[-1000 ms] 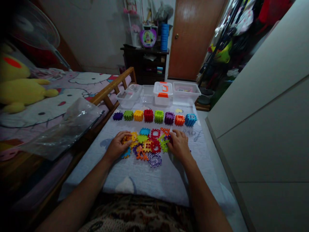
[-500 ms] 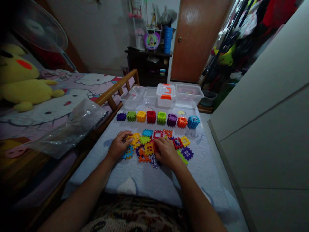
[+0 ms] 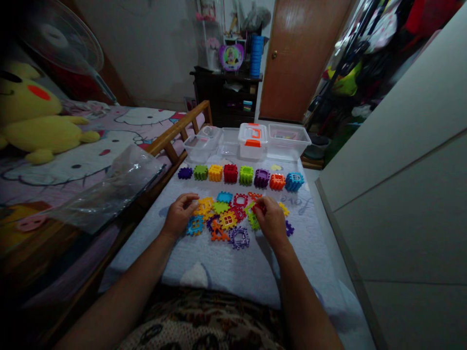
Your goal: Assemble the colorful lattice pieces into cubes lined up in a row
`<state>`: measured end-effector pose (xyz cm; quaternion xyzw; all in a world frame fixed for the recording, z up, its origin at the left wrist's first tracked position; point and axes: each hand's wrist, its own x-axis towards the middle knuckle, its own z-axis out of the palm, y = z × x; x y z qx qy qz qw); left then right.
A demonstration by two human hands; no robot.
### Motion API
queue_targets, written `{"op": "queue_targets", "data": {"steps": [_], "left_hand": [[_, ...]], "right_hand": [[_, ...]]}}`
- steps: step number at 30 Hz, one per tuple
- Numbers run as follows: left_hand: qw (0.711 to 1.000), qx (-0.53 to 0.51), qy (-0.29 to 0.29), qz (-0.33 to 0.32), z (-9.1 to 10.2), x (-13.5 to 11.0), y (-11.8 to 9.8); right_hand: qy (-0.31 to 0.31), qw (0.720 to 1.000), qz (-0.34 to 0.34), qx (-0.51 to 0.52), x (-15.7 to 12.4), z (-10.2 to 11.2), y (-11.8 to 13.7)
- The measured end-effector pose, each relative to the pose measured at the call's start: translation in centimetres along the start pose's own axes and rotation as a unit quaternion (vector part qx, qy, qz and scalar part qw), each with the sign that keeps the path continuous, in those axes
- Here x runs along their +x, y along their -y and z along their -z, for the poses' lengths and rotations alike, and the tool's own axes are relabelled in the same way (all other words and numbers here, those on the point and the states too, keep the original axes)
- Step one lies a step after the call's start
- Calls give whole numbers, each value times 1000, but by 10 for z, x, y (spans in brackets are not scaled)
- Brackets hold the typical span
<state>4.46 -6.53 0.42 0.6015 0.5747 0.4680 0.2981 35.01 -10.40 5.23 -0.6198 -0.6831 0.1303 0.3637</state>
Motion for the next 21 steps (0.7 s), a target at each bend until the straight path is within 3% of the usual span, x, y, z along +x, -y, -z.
{"op": "queue_targets", "data": {"steps": [5, 9, 13, 18, 21], "left_hand": [[999, -31, -24, 24, 0, 2, 4], [999, -36, -21, 23, 0, 2, 4], [999, -32, -14, 24, 0, 1, 4], [999, -30, -15, 27, 0, 1, 8], [999, -33, -13, 28, 0, 2, 12]], "right_hand": [[-26, 999, 23, -19, 0, 9, -3], [45, 996, 62, -53, -10, 0, 0], [114, 990, 83, -17, -15, 0, -3], [53, 995, 37, -69, -12, 26, -31], [109, 984, 48, -132, -13, 32, -50]]}}
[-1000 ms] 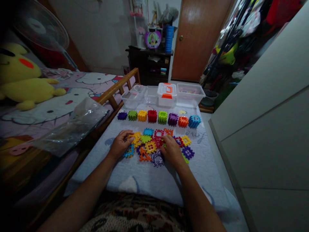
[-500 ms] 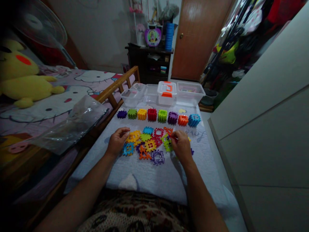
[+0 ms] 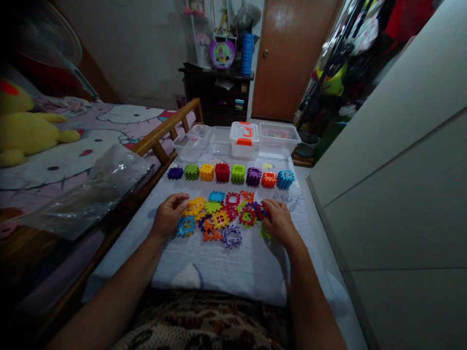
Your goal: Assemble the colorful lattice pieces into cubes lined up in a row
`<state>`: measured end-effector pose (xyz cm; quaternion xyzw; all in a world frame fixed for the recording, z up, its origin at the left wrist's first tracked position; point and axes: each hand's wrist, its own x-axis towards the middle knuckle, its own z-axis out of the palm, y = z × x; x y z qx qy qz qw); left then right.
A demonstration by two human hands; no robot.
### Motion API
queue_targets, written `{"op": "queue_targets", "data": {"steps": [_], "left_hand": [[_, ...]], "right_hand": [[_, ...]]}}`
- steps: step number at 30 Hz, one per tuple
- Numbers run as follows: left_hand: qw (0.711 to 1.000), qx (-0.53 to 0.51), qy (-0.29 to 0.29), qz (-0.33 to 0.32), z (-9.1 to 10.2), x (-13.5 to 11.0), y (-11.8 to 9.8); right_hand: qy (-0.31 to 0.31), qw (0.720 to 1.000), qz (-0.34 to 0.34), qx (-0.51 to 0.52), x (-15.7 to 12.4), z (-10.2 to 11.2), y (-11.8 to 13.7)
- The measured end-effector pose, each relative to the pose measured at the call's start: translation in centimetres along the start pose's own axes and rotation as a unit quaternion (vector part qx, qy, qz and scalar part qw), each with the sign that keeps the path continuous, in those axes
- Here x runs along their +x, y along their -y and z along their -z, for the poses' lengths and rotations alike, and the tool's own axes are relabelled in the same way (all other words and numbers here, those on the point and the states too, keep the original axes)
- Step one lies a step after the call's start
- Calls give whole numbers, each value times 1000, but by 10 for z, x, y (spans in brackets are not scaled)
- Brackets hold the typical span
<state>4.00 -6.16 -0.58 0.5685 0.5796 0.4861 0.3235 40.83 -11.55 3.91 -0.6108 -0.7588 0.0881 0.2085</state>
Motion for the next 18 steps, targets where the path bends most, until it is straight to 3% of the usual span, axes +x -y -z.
{"op": "queue_targets", "data": {"steps": [3, 13, 18], "left_hand": [[1000, -4, 0, 5, 0, 0, 1], [1000, 8, 6, 6, 1, 1, 1], [1000, 12, 6, 2, 1, 1, -1]], "right_hand": [[43, 999, 6, -22, -3, -8, -8], [46, 998, 21, 33, -4, -3, -10], [41, 999, -7, 8, -6, -6, -10]]}}
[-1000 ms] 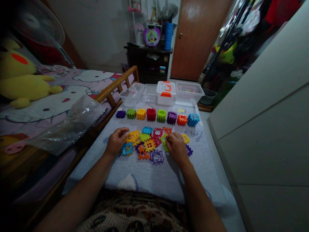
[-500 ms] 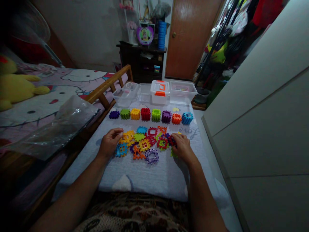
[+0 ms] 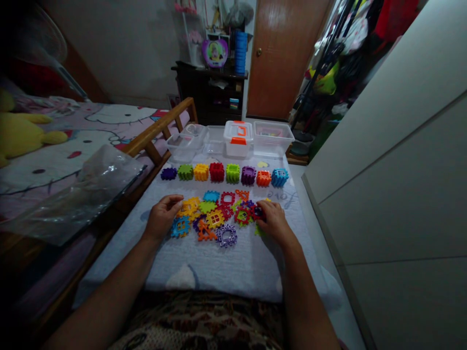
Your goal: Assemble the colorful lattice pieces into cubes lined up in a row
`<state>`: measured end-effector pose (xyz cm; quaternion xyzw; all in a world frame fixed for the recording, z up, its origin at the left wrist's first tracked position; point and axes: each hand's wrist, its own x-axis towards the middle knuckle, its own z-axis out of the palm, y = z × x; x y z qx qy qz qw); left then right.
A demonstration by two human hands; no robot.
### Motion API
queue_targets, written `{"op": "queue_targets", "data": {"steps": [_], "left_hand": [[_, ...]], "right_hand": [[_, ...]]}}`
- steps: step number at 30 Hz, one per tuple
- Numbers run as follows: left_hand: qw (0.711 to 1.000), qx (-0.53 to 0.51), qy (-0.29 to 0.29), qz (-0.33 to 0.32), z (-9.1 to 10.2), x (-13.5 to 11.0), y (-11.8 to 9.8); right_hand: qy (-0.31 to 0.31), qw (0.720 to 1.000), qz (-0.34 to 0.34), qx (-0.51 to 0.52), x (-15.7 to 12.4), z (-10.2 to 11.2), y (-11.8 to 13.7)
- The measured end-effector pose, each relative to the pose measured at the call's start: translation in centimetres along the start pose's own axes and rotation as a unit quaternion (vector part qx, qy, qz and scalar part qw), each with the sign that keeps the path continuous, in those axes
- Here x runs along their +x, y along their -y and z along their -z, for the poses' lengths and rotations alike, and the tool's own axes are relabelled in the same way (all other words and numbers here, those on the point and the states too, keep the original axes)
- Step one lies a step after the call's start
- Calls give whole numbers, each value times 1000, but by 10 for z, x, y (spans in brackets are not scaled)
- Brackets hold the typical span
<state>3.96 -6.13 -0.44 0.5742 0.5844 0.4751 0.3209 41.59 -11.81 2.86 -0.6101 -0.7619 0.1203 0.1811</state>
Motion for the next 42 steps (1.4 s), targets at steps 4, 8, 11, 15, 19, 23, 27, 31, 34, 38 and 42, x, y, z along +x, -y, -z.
{"op": "queue_targets", "data": {"steps": [4, 8, 11, 15, 19, 23, 27, 31, 34, 38, 42], "left_hand": [[1000, 3, -1, 1, 0, 0, 0], [1000, 6, 3, -2, 0, 1, 4], [1000, 5, 3, 0, 0, 0, 6], [1000, -17, -4, 26, -2, -1, 1], [995, -50, -8, 84, -3, 3, -12], [995, -36, 11, 94, -1, 13, -25], [999, 42, 3, 22, -1, 22, -30], [993, 107, -4, -53, -3, 25, -23], [993, 107, 1, -58, -4, 24, -15], [995, 94, -5, -42, -3, 25, -8], [994, 97, -5, -41, -3, 26, -6]], "right_hand": [[-5, 1000, 2, -9, 2, 1, 1], [-44, 999, -12, 0, 3, 6, 9], [-49, 999, 7, 11, 4, 3, 24], [-40, 999, 28, 5, 6, -11, 43], [-38, 999, 34, -4, 7, -20, 49], [-40, 999, 30, -16, 7, -21, 50], [-38, 999, 20, -29, 8, -22, 50], [-38, 999, 18, -27, 8, -23, 50], [-35, 999, 22, -17, 8, -23, 51], [-38, 999, 19, -9, 6, -23, 50], [-47, 999, 13, -18, 6, -23, 50]]}}
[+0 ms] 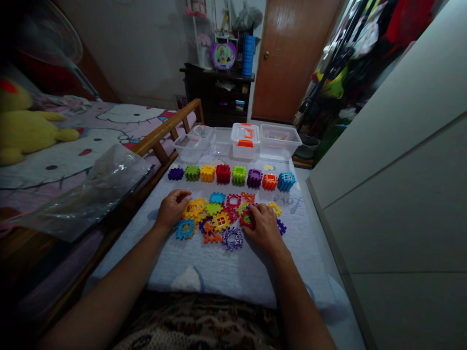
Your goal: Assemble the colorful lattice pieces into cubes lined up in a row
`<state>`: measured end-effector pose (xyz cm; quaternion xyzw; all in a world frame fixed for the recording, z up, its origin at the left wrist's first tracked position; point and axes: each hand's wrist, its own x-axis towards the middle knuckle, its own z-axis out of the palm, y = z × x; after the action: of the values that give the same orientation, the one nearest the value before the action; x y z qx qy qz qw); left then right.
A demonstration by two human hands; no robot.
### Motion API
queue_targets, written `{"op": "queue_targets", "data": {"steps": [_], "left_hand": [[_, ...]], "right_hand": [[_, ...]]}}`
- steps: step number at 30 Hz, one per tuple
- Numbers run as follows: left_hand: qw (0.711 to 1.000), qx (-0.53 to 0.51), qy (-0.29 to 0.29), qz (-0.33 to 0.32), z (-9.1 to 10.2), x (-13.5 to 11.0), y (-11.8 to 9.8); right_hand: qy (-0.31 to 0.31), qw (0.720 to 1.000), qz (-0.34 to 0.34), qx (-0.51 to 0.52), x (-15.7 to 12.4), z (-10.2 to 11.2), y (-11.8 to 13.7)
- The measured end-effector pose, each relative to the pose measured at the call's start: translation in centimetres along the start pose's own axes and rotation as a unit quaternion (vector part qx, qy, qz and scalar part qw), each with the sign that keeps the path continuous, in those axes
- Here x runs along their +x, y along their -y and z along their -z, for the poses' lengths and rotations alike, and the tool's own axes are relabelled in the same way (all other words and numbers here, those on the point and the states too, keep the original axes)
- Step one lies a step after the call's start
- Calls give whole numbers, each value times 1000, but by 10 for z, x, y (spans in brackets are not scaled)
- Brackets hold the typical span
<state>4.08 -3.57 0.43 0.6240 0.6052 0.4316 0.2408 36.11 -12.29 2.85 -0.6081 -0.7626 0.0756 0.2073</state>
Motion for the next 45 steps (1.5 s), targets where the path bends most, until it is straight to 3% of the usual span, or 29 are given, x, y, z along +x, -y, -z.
{"op": "queue_targets", "data": {"steps": [28, 31, 36, 40, 45], "left_hand": [[1000, 2, 20, -14, 0, 0, -1], [1000, 0, 23, -15, -1, 0, 2], [1000, -3, 21, -14, 0, 0, 1], [1000, -10, 18, -17, 1, -1, 0], [1000, -15, 19, -19, 0, 0, 2]], "right_hand": [[2, 999, 14, -37, 11, 7, 7], [-15, 999, 43, -17, 37, 18, 11], [-23, 996, 88, -28, 116, 29, 26], [13, 996, 63, -58, 172, 18, 38], [61, 993, 52, -81, 206, 1, 43]]}}
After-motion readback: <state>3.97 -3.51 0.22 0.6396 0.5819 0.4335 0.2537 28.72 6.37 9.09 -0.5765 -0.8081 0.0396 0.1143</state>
